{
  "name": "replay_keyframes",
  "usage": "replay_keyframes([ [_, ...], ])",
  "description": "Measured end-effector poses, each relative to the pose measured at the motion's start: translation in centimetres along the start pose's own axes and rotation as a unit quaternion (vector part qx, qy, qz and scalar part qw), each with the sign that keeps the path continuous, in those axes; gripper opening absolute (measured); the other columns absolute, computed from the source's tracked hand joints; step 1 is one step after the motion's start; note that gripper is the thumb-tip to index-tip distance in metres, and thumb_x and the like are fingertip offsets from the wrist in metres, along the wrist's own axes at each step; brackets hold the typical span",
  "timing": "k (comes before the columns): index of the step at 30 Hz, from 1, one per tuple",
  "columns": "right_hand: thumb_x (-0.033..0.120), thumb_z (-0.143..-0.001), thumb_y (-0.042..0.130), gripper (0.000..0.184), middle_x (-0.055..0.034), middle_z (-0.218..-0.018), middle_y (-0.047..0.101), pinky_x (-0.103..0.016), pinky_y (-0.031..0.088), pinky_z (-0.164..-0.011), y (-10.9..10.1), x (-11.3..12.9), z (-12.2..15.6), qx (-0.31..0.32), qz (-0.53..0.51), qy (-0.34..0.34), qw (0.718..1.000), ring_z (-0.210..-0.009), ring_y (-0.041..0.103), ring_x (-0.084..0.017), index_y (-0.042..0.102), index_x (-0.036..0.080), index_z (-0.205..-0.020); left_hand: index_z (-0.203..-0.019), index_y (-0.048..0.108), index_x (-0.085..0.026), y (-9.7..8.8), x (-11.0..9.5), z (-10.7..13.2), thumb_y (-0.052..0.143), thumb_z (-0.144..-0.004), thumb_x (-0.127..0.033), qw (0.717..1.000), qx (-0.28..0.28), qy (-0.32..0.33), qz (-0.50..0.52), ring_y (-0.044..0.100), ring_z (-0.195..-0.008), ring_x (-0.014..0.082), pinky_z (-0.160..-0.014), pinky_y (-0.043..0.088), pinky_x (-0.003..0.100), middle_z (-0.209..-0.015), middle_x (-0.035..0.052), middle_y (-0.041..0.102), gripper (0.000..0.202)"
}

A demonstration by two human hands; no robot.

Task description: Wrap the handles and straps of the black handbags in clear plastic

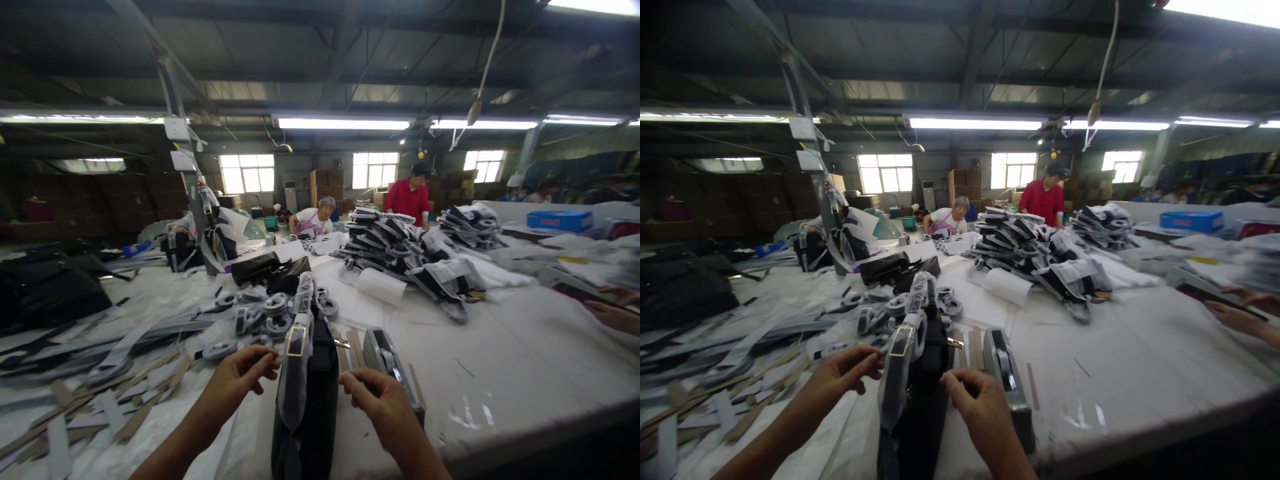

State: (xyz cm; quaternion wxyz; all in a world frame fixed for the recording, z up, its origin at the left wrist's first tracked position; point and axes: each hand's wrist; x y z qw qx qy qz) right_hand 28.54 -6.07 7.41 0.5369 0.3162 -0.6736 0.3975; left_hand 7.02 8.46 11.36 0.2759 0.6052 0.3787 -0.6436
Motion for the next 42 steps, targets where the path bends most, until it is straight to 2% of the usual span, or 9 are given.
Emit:
replay_keyframes([
  [3,0.047,-0.082,0.065,0.031,-0.0016,-0.062,0.065,-0.028,0.039,-0.058,1.0,0.8,-1.1,0.021,0.035,-0.013,0.999,-0.062,0.055,-0.017,0.078,0.019,-0.077,-0.095,0.077,-0.016,0.7,1.0,-1.0,0.074,-0.078,-0.041,0.996,0.085,0.007,-0.021,0.062,-0.063,0.0169,-0.048,0.039,0.02,-0.076,0.0048,0.073,0.03],
  [8,0.044,-0.083,0.064,0.032,-0.0013,-0.063,0.065,-0.025,0.038,-0.056,3.4,2.4,-2.6,0.09,0.004,-0.028,0.996,-0.06,0.055,-0.015,0.077,0.016,-0.073,-0.095,0.079,-0.017,2.2,0.1,-1.5,0.075,-0.077,-0.036,0.975,0.216,0.036,0.038,0.066,-0.079,0.0224,-0.08,0.048,0.031,-0.084,0.0053,0.075,0.026],
  [13,0.047,-0.082,0.064,0.041,0.0008,-0.054,0.059,-0.023,0.032,-0.05,4.3,2.7,-3.1,0.145,-0.019,-0.017,0.989,-0.05,0.047,-0.01,0.072,0.013,-0.061,-0.091,0.08,-0.016,3.2,-0.7,-1.6,0.081,-0.069,-0.039,0.962,0.262,0.025,0.069,0.067,-0.079,0.0265,-0.078,0.049,0.035,-0.08,0.0074,0.075,0.032],
  [19,0.06,-0.085,0.057,0.052,-0.0033,-0.057,0.065,-0.02,0.033,-0.043,3.6,3.0,-2.9,0.152,-0.019,0.047,0.987,-0.042,0.05,-0.009,0.074,0.012,-0.072,-0.083,0.081,-0.015,2.6,0.7,-1.6,0.076,-0.074,-0.042,0.974,0.221,0.023,0.051,0.065,-0.077,0.0271,-0.072,0.048,0.033,-0.074,0.0061,0.073,0.029],
  [25,0.07,-0.078,0.059,0.062,-0.0058,-0.069,0.068,-0.021,0.042,-0.045,3.0,1.9,-1.9,0.193,-0.104,0.076,0.973,-0.048,0.058,-0.012,0.073,0.012,-0.097,-0.086,0.075,-0.018,0.0,0.8,0.0,0.07,-0.082,-0.039,0.988,0.151,0.04,0.013,0.062,-0.097,0.0268,-0.084,0.047,0.032,-0.095,0.0064,0.071,0.021],
  [28,0.069,-0.08,0.057,0.063,-0.0079,-0.076,0.07,-0.026,0.048,-0.055,2.5,1.5,-1.2,0.228,-0.144,0.034,0.962,-0.062,0.063,-0.016,0.073,0.013,-0.105,-0.087,0.07,-0.017,-0.7,1.2,1.1,0.067,-0.086,-0.034,0.979,0.176,-0.005,0.102,0.062,-0.094,0.0234,-0.089,0.046,0.035,-0.094,0.0063,0.07,0.018],
  [34,0.045,-0.07,0.081,0.052,-0.007,-0.107,0.072,-0.034,0.05,-0.086,2.4,1.3,0.1,0.265,-0.206,0.012,0.942,-0.101,0.065,-0.026,0.068,0.02,-0.114,-0.084,0.065,-0.017,0.3,2.7,2.5,0.07,-0.085,-0.027,0.947,0.105,-0.06,0.298,0.062,-0.085,0.0179,-0.091,0.047,0.034,-0.08,0.0028,0.065,0.011],
  [38,0.037,-0.07,0.083,0.057,-0.0096,-0.115,0.069,-0.039,0.046,-0.096,3.0,-0.7,0.8,0.216,-0.24,0.014,0.946,-0.108,0.065,-0.026,0.063,0.021,-0.121,-0.082,0.07,-0.019,1.0,3.2,3.1,0.073,-0.082,-0.029,0.933,0.034,-0.055,0.354,0.06,-0.074,0.0134,-0.089,0.05,0.03,-0.068,-0.0023,0.059,0.011],
  [42,0.036,-0.073,0.081,0.061,-0.0087,-0.106,0.071,-0.04,0.05,-0.091,2.7,-2.0,1.5,0.162,-0.231,0.026,0.959,-0.101,0.068,-0.026,0.059,0.023,-0.128,-0.091,0.075,-0.02,1.0,3.8,3.8,0.079,-0.075,-0.029,0.916,-0.003,-0.067,0.396,0.063,-0.074,0.0137,-0.089,0.052,0.032,-0.08,0.0003,0.068,0.018],
])
Point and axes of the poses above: each hand's wrist, its own z-axis away from the middle knuckle, its own y-axis out of the palm, x = y × z
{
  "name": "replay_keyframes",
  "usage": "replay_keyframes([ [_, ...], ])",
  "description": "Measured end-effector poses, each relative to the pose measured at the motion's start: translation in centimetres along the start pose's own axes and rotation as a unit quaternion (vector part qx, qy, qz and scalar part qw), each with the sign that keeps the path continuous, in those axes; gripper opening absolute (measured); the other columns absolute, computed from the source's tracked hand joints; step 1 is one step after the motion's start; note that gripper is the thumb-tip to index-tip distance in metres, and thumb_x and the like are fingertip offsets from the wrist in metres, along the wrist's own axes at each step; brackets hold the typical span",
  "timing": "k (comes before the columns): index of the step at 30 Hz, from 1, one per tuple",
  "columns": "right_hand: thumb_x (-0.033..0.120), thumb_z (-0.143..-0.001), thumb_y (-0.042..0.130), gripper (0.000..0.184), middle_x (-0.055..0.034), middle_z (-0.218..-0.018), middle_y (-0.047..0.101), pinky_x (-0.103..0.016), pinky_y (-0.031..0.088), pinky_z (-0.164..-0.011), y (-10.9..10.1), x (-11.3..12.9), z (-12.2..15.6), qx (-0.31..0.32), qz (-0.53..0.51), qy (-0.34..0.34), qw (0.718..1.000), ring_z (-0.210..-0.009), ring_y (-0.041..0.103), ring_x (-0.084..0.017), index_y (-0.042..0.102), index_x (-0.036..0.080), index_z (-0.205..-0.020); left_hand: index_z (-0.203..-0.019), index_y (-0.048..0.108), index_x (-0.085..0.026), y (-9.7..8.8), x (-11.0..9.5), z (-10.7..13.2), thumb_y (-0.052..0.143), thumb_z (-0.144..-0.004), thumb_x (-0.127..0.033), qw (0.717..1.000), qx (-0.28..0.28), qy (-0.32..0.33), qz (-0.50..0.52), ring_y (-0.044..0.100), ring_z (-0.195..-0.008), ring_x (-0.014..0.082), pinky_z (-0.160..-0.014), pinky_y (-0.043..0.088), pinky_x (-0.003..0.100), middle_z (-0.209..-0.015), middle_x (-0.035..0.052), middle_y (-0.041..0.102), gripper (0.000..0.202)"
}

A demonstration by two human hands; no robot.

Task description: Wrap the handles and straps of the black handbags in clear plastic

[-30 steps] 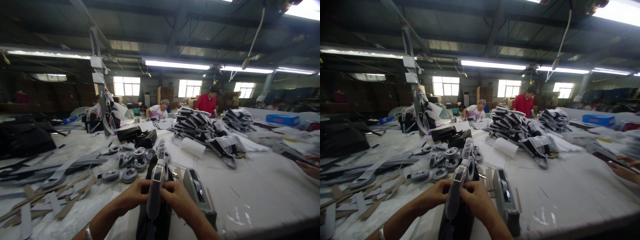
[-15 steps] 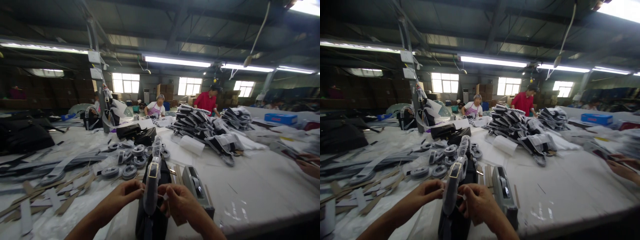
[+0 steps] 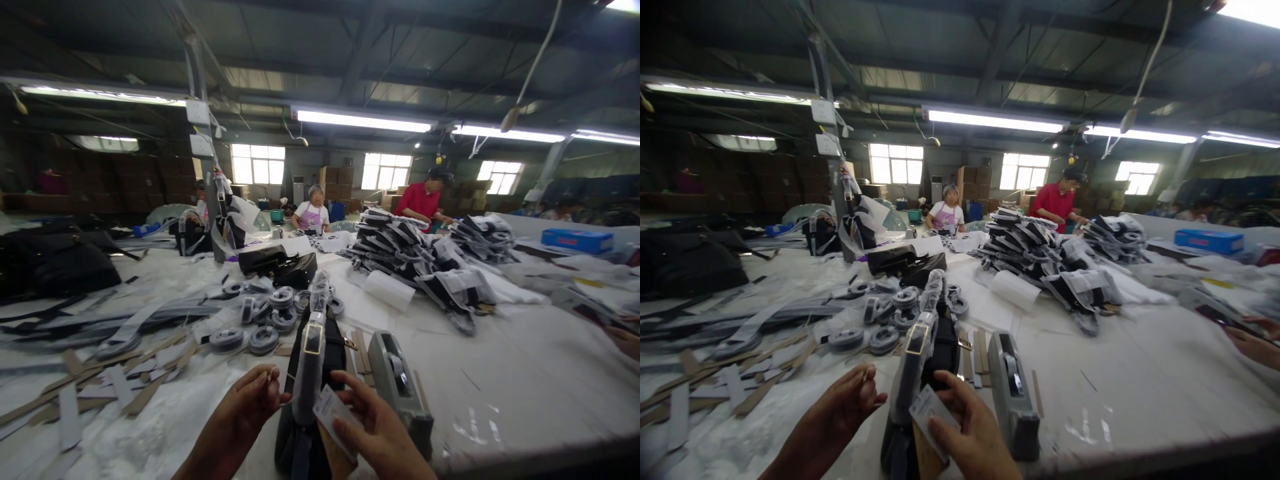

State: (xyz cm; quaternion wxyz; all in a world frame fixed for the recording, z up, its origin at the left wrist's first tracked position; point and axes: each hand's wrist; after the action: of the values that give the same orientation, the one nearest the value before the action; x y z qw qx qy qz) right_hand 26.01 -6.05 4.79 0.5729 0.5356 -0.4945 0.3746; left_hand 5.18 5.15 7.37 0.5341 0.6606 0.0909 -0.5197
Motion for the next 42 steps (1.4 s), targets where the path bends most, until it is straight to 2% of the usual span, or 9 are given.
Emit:
replay_keyframes([
  [6,0.043,-0.075,0.077,0.032,-0.0111,-0.134,0.061,-0.042,0.048,-0.098,0.2,1.0,1.1,-0.055,-0.087,0.022,0.994,-0.115,0.061,-0.032,0.077,0.023,-0.1,-0.106,0.075,-0.02,0.3,0.9,0.3,0.078,-0.077,-0.031,0.994,0.029,0.005,-0.104,0.06,-0.063,0.012,-0.062,0.049,0.021,-0.069,0.0028,0.071,0.031],
  [11,0.042,-0.063,0.084,0.054,-0.0106,-0.128,0.065,-0.041,0.046,-0.102,1.6,1.1,1.5,0.01,-0.2,-0.03,0.979,-0.122,0.057,-0.032,0.072,0.028,-0.114,-0.114,0.071,-0.018,1.0,1.5,0.0,0.078,-0.075,-0.037,0.982,0.025,0.037,-0.185,0.06,-0.064,0.0146,-0.058,0.047,0.022,-0.069,0.0039,0.072,0.044],
  [13,0.039,-0.063,0.086,0.055,-0.0083,-0.122,0.07,-0.037,0.053,-0.092,2.1,0.8,1.4,-0.04,-0.14,-0.063,0.987,-0.113,0.065,-0.029,0.07,0.032,-0.115,-0.116,0.07,-0.019,1.2,1.6,0.1,0.08,-0.073,-0.035,0.976,0.027,0.05,-0.21,0.06,-0.063,0.0138,-0.059,0.047,0.021,-0.067,0.0018,0.071,0.047],
  [16,0.038,-0.075,0.079,0.029,-0.0056,-0.099,0.077,-0.027,0.059,-0.067,2.5,0.7,0.8,-0.126,0.018,-0.1,0.987,-0.081,0.073,-0.022,0.074,0.03,-0.102,-0.116,0.071,-0.021,1.6,1.4,0.3,0.082,-0.07,-0.032,0.965,0.042,0.074,-0.248,0.064,-0.069,0.0158,-0.066,0.051,0.023,-0.074,0.0013,0.073,0.049],
  [21,0.035,-0.081,0.073,0.007,-0.0044,-0.1,0.073,-0.024,0.055,-0.082,2.0,1.6,-0.1,-0.157,0.258,-0.245,0.921,-0.094,0.069,-0.022,0.078,0.03,-0.08,-0.11,0.074,-0.027,1.8,1.3,0.7,0.083,-0.068,-0.027,0.929,0.051,0.155,-0.332,0.069,-0.08,0.019,-0.072,0.055,0.025,-0.111,0.005,0.072,0.043],
  [29,0.045,-0.077,0.075,0.028,-0.0012,-0.078,0.075,-0.027,0.057,-0.079,3.1,1.7,-0.5,-0.131,0.133,-0.172,0.967,-0.08,0.071,-0.021,0.073,0.028,-0.099,-0.109,0.074,-0.027,1.9,1.1,0.9,0.082,-0.069,-0.029,0.9,0.056,0.224,-0.37,0.069,-0.089,0.0209,-0.077,0.056,0.024,-0.112,0.0049,0.072,0.041],
  [35,0.03,-0.076,0.076,0.048,0.0022,-0.085,0.076,-0.025,0.056,-0.077,3.4,1.9,-0.4,-0.139,0.263,-0.203,0.933,-0.077,0.071,-0.019,0.064,0.035,-0.122,-0.106,0.074,-0.028,2.6,0.7,1.2,0.081,-0.072,-0.031,0.901,0.072,0.22,-0.367,0.069,-0.1,0.0222,-0.088,0.054,0.025,-0.106,0.0021,0.075,0.035],
  [38,0.014,-0.076,0.067,0.072,0.0044,-0.08,0.074,-0.03,0.055,-0.078,3.3,2.2,-0.5,-0.093,0.337,-0.237,0.907,-0.075,0.07,-0.019,0.047,0.042,-0.139,-0.108,0.072,-0.028,3.3,0.7,1.3,0.079,-0.075,-0.023,0.859,0.083,0.286,-0.417,0.068,-0.102,0.0211,-0.09,0.054,0.025,-0.108,0.0032,0.074,0.034],
  [42,0.002,-0.07,0.058,0.088,0.0031,-0.087,0.075,-0.034,0.055,-0.079,3.3,2.9,-0.7,-0.026,0.373,-0.262,0.89,-0.081,0.069,-0.021,0.035,0.043,-0.145,-0.113,0.069,-0.026,4.0,0.7,1.6,0.066,-0.084,-0.01,0.736,0.129,0.425,-0.512,0.069,-0.092,0.0176,-0.08,0.057,0.023,-0.103,0.006,0.073,0.034],
])
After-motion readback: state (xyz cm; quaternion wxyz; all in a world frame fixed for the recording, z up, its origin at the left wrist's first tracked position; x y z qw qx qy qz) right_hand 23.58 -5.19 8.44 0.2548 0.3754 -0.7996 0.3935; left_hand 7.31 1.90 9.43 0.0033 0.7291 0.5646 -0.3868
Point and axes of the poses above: each hand's wrist, its own z-axis away from the middle knuckle, its own y-axis out of the palm, x = y × z
